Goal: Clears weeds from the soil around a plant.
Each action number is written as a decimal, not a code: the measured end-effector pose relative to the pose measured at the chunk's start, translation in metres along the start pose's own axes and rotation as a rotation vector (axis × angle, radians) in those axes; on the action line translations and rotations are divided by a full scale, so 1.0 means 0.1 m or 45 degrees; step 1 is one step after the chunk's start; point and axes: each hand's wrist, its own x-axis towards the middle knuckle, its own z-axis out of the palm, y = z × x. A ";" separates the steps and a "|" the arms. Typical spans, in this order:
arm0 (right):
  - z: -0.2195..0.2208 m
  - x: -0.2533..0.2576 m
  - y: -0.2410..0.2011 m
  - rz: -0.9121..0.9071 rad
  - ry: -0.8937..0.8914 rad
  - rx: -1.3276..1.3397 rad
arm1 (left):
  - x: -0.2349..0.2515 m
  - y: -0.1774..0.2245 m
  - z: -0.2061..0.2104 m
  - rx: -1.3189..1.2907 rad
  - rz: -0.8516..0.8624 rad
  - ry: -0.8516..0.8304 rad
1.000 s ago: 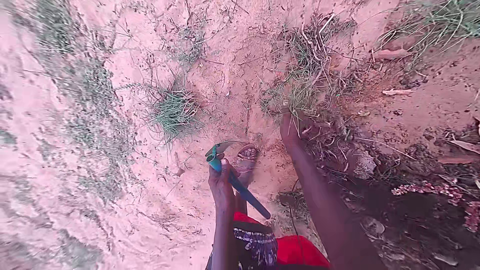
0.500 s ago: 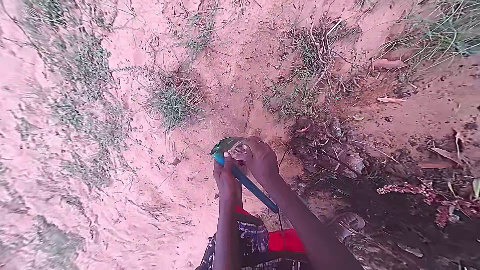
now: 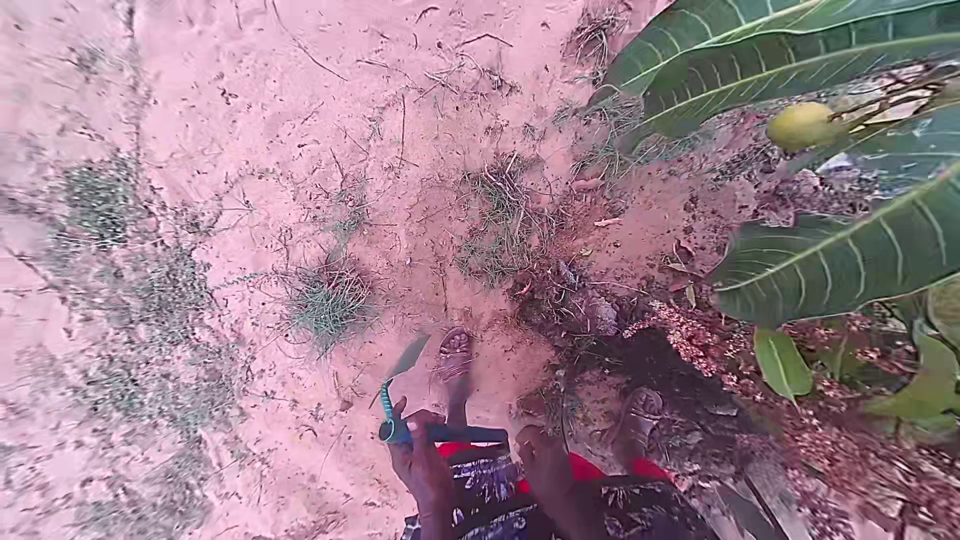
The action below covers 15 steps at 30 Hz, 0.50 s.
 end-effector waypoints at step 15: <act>-0.56 -1.10 -1.49 -0.180 -0.251 -0.289 | 0.28 2.32 -0.89 -0.437 -0.249 0.362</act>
